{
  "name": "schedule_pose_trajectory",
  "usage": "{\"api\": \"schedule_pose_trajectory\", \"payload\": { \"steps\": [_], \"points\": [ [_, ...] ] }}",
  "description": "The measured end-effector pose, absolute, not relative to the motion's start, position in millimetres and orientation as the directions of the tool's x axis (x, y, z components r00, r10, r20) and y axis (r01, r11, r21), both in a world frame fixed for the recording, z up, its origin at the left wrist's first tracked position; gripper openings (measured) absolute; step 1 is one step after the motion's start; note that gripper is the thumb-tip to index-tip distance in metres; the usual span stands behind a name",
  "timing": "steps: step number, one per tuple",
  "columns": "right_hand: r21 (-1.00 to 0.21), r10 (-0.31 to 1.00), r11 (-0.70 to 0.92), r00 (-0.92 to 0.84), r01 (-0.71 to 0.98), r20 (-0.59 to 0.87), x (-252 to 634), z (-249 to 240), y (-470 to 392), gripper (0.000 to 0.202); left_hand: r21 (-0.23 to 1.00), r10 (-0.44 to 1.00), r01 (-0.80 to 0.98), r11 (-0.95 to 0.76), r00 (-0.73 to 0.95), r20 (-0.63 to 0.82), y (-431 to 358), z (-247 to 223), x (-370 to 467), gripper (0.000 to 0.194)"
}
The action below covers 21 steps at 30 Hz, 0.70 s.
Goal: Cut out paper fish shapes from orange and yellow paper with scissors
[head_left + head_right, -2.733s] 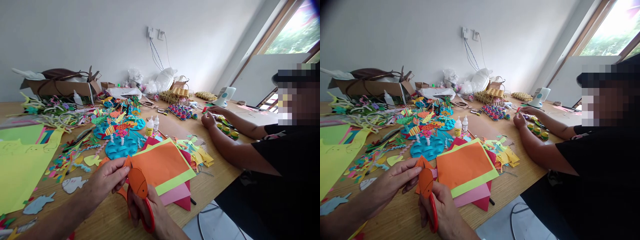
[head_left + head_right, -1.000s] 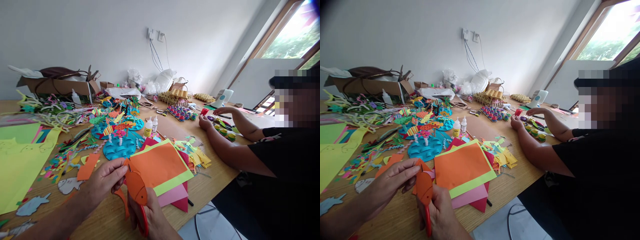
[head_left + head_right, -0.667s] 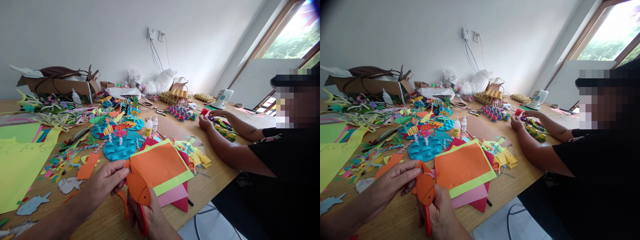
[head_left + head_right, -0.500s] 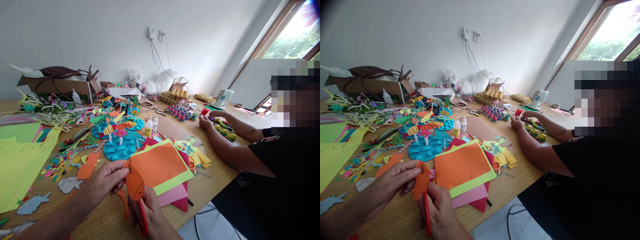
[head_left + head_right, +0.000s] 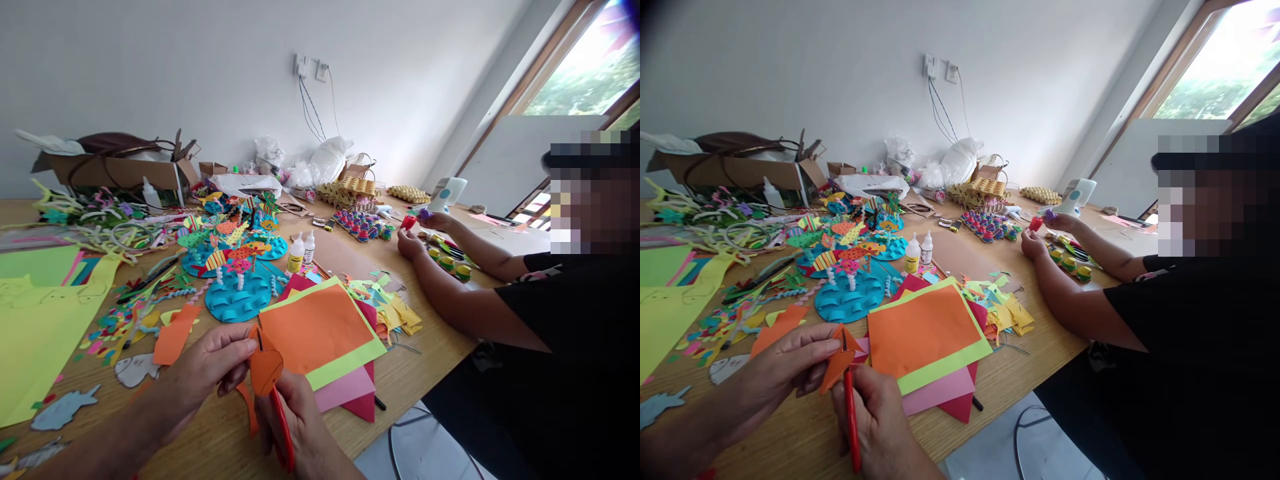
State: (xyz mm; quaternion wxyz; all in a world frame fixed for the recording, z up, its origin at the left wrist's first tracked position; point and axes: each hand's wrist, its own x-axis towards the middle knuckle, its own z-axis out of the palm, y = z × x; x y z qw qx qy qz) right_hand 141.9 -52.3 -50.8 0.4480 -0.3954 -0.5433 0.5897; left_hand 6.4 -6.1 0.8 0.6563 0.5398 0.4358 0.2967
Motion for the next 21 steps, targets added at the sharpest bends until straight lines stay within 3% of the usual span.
{"api": "schedule_pose_trajectory", "payload": {
  "steps": [14, 21],
  "points": [
    [-0.992, 0.959, 0.003, -0.282, -0.124, 0.038, 139.9, -53.9, -52.3, 0.047, 0.965, 0.827, 0.08, 0.248, 0.502, -0.254, -6.4, 0.6, 5.7, 0.022],
    [-0.94, 0.971, -0.023, -0.231, -0.339, 0.06, 131.5, -56.1, -49.0, 0.046, 0.961, 0.824, 0.122, 0.249, 0.494, -0.277, -6.8, 1.1, 5.4, 0.026]
  ]
}}
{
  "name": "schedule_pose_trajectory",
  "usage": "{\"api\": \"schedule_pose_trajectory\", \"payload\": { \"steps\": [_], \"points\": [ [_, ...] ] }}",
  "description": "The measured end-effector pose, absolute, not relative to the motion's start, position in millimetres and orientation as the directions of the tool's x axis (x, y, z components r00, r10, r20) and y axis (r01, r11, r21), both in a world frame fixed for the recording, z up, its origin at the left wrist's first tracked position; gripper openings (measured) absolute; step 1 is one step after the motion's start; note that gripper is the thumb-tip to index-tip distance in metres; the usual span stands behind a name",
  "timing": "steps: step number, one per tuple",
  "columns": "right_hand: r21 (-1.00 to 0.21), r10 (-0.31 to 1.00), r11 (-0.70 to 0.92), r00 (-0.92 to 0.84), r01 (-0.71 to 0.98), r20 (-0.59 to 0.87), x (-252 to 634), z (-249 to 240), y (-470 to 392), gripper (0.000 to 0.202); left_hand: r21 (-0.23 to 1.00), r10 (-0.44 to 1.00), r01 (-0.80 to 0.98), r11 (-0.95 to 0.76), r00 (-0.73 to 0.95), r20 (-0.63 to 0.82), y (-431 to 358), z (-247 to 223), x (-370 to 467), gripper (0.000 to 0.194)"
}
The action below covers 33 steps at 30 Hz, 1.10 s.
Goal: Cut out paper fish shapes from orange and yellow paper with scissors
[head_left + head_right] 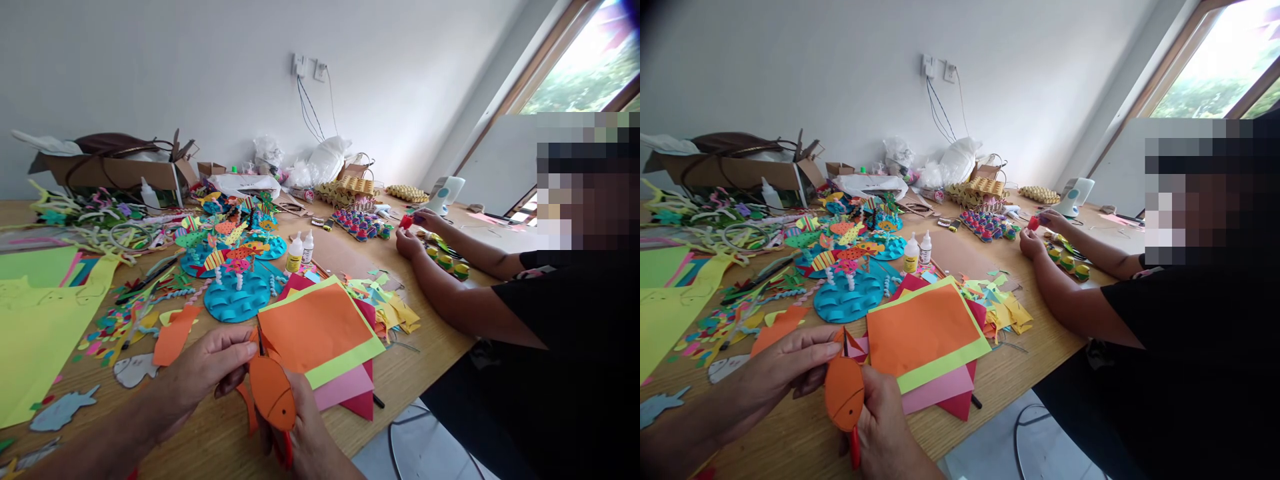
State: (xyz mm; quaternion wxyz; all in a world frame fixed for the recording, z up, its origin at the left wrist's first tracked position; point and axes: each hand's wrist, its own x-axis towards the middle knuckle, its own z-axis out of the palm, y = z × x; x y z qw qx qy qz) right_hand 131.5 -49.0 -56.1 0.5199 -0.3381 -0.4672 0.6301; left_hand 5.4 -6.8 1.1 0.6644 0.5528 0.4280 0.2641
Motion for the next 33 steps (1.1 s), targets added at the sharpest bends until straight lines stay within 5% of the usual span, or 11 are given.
{"api": "schedule_pose_trajectory", "payload": {
  "steps": [10, 18, 26, 30, 33],
  "points": [
    [-0.968, 0.941, -0.168, -0.322, -0.187, -0.102, 158.9, -50.3, -49.9, 0.049, 0.948, 0.789, 0.31, 0.068, 0.565, -0.241, 5.7, 13.7, -7.9, 0.031],
    [-0.986, 0.964, -0.029, -0.267, -0.163, 0.016, 177.3, -16.5, -27.9, 0.034, 0.876, 0.764, 0.44, -0.198, 0.629, -0.143, 10.1, 19.5, -13.5, 0.025],
    [-0.966, 0.887, 0.139, -0.462, 0.218, 0.024, 173.2, 4.3, -13.8, 0.013, 0.825, 0.71, 0.514, -0.235, 0.671, -0.215, 8.6, 18.2, -16.7, 0.023],
    [-0.999, 0.913, 0.03, -0.407, -0.01, 0.032, 172.7, 1.7, -12.3, 0.014, 0.961, 0.73, 0.277, -0.001, 0.657, -0.188, 10.6, 16.5, -21.0, 0.021],
    [-0.973, 0.971, 0.005, -0.233, -0.23, 0.06, 170.1, -1.4, -10.9, 0.018, 0.987, 0.86, 0.037, 0.155, 0.486, -0.154, 13.7, 9.4, -21.7, 0.027]
  ]
}}
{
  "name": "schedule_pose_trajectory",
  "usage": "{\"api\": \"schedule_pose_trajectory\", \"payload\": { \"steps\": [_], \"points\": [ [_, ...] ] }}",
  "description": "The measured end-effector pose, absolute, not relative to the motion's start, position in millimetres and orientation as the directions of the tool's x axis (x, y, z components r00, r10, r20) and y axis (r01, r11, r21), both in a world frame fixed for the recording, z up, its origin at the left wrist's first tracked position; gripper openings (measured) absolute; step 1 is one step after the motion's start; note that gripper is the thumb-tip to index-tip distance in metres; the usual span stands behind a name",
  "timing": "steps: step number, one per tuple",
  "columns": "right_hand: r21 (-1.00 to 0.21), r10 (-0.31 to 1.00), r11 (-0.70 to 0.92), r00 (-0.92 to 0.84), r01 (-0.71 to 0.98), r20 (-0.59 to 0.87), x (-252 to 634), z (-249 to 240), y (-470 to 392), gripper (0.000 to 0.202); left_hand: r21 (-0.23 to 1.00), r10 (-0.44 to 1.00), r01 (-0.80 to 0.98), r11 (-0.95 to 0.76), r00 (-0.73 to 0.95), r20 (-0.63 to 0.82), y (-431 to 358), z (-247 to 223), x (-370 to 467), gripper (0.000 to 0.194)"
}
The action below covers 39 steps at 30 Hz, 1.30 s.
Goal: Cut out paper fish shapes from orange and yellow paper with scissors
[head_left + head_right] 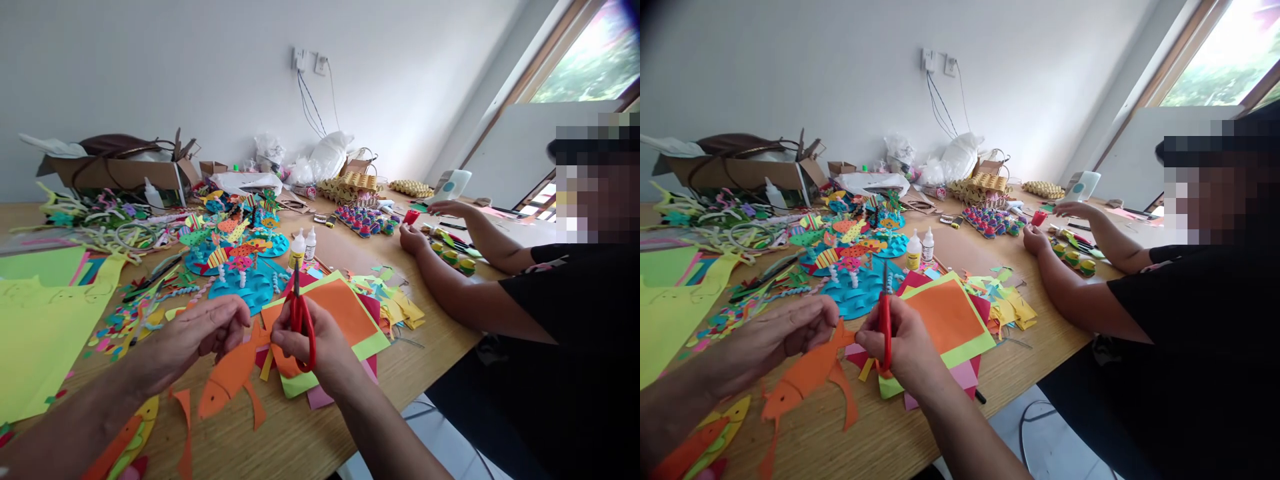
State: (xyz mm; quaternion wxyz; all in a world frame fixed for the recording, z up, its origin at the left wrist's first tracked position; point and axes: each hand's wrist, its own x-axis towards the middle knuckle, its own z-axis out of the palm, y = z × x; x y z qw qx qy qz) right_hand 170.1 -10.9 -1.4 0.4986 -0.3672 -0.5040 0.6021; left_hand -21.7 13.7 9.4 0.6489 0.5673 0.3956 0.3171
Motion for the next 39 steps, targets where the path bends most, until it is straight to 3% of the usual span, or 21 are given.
{"api": "schedule_pose_trajectory", "payload": {
  "steps": [2, 4, 7, 10, 17, 27, 39],
  "points": [
    [-0.938, 0.987, 0.033, -0.134, -0.345, 0.084, 166.7, -3.8, -9.8, 0.02, 0.984, 0.901, -0.028, 0.177, 0.407, -0.15, 15.2, 1.6, -19.3, 0.02],
    [-0.9, 0.993, 0.056, -0.067, -0.433, 0.095, 161.8, -6.1, -8.9, 0.023, 0.983, 0.861, -0.005, 0.182, 0.484, -0.157, 14.9, -6.3, -15.2, 0.02],
    [-0.866, 0.996, 0.073, -0.006, -0.495, 0.087, 152.3, -7.9, -9.0, 0.023, 0.999, 0.87, 0.028, 0.04, 0.491, -0.049, 10.2, -12.6, -8.3, 0.014],
    [-0.864, 0.999, 0.05, 0.008, -0.5, 0.053, 142.1, -8.2, -10.9, 0.024, 0.999, 0.931, -0.032, -0.043, 0.362, 0.052, 3.3, -10.4, -3.3, 0.015],
    [-0.886, 0.998, 0.025, -0.045, -0.463, 0.051, 133.0, -9.4, -13.7, 0.025, 0.997, 0.997, 0.0, -0.071, 0.02, 0.071, -1.5, -1.6, 2.8, 0.026],
    [-0.994, 0.945, 0.013, -0.323, -0.108, 0.047, 140.8, -15.9, -25.3, 0.035, 0.992, 0.989, -0.125, -0.001, 0.146, 0.019, -0.6, 2.2, 1.5, 0.034],
    [-0.984, 0.963, -0.126, -0.254, -0.123, -0.092, 143.4, -32.4, -15.6, 0.027, 0.964, 0.992, -0.255, 0.078, 0.12, -0.049, -0.9, 0.4, 7.9, 0.026]
  ]
}}
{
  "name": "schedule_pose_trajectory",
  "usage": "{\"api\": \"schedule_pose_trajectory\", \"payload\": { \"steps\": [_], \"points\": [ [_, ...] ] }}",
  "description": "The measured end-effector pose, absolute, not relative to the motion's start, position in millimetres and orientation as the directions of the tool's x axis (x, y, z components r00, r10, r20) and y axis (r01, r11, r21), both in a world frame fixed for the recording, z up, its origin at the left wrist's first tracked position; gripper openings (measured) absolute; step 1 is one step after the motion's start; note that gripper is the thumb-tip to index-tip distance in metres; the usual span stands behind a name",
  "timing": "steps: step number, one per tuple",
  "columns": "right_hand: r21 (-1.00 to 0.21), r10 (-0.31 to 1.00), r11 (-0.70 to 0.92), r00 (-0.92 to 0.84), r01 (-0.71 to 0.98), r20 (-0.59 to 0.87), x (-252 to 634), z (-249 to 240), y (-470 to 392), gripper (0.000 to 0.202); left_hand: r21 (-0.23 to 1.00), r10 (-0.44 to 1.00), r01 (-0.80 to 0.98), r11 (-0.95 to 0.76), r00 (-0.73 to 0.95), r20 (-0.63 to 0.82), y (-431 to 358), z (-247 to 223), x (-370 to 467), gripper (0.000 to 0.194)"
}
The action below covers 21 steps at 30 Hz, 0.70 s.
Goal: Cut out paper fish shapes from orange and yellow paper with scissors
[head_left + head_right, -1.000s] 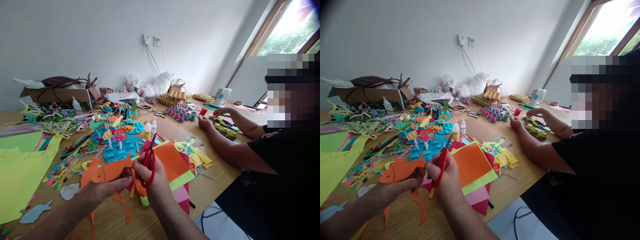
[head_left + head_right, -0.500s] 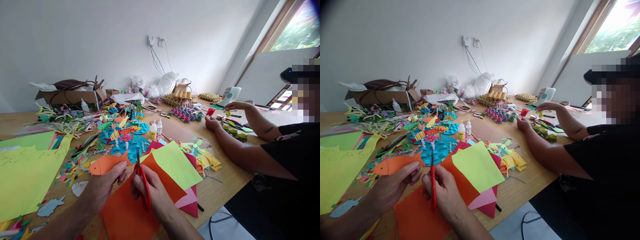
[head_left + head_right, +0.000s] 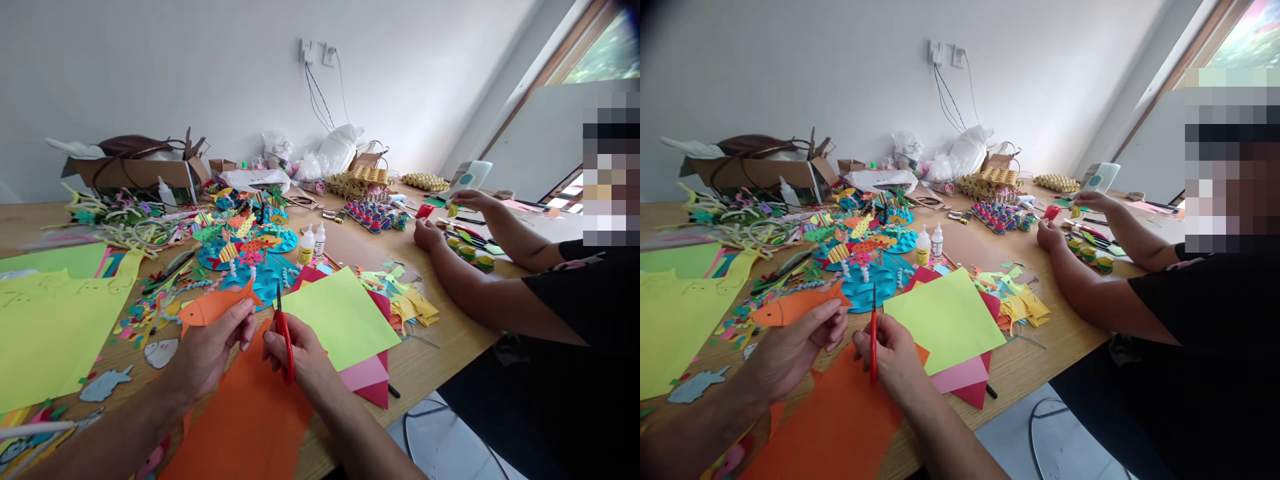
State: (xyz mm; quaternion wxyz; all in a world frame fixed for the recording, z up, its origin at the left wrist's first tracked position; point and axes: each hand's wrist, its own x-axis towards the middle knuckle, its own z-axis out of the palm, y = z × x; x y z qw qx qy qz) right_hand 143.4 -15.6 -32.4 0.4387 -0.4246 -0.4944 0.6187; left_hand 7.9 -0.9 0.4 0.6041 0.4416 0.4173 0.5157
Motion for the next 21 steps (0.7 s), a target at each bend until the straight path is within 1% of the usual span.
{"api": "schedule_pose_trajectory", "payload": {
  "steps": [3, 8, 11, 16, 18, 21],
  "points": [
    [-0.984, 0.961, -0.114, -0.265, -0.137, -0.075, 145.3, -29.3, -16.3, 0.031, 0.964, 0.992, -0.253, 0.076, 0.12, -0.046, -0.6, -1.8, 6.0, 0.026],
    [-0.997, 0.938, -0.07, -0.342, -0.044, -0.051, 146.0, -25.8, -21.1, 0.038, 0.957, 0.998, -0.287, 0.047, 0.057, -0.032, 1.8, -0.9, 4.5, 0.024],
    [-0.999, 0.929, -0.035, -0.369, -0.01, -0.029, 142.7, -27.9, -25.2, 0.033, 0.957, 0.998, -0.287, 0.046, 0.052, -0.032, 2.4, 2.1, 4.2, 0.026],
    [-0.998, 0.93, -0.059, -0.362, 0.016, -0.06, 134.4, -32.5, -32.0, 0.021, 0.96, 0.998, -0.278, 0.025, 0.054, -0.01, 0.7, 3.9, 4.3, 0.028],
    [-0.999, 0.937, -0.043, -0.345, 0.025, -0.049, 132.6, -32.1, -34.0, 0.019, 0.96, 0.998, -0.279, 0.035, 0.055, -0.02, -0.3, 4.0, 4.7, 0.03],
    [-0.999, 0.947, -0.019, -0.321, 0.031, -0.028, 131.8, -29.7, -35.3, 0.018, 0.949, 0.998, -0.31, 0.06, 0.041, -0.05, -1.6, 4.5, 5.3, 0.027]
  ]
}}
